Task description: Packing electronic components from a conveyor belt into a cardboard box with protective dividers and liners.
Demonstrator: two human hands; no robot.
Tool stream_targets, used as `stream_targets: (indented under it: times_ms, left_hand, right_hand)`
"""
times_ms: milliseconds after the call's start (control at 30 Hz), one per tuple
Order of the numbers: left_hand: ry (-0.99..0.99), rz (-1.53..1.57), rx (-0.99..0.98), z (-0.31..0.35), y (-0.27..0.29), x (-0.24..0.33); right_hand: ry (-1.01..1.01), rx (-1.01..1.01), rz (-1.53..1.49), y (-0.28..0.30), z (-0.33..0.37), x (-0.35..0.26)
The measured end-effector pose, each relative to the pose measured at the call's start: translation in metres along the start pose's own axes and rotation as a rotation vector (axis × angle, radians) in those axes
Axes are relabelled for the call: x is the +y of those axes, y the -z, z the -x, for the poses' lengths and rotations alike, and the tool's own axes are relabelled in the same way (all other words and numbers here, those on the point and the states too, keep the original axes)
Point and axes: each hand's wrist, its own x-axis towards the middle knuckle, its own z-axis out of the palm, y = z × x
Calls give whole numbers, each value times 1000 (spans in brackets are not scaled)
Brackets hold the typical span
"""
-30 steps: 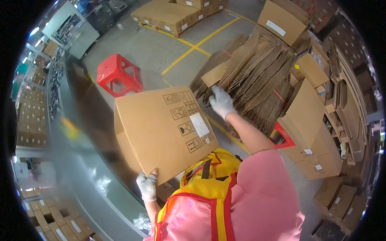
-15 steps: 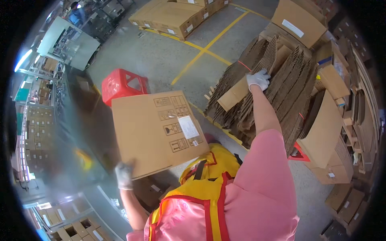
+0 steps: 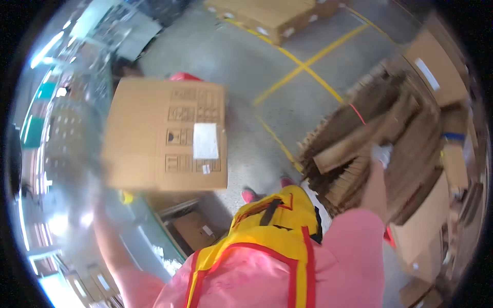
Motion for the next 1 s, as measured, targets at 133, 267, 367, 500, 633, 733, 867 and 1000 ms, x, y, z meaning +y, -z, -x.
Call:
stream_targets:
  times_ms: [133,267,367,500,633,733,867,1000]
  left_hand:
    - [82,-202,-18,-52,48,-11]
    - [-110,-78,62,-95,67,-21]
    - [-164,-156,8,-147,90,-80]
    - [-233,-389,-9,-201,31,-57]
    - [-317,-536,-20,-272,19,-122]
    - [-417,-642,85,-297,11,-216]
    - [-204,-875,97,-294,-37,-322]
    - [-152,-691,176,-249,-44,-408]
  right_hand:
    - [155,-28,-343,11,-48,49]
    - [151,-44,-613,25,2,22]
    - [195,73,-730,5,44,21]
    - [263,145,-746,-33,109,-11]
    - [265,148,-733,-17,180,-123]
    - [249,29,-786,-21,248,-251]
    - [463,-89,-781,-36,292,-363]
    - [689,-307,-942,-62,331,-509]
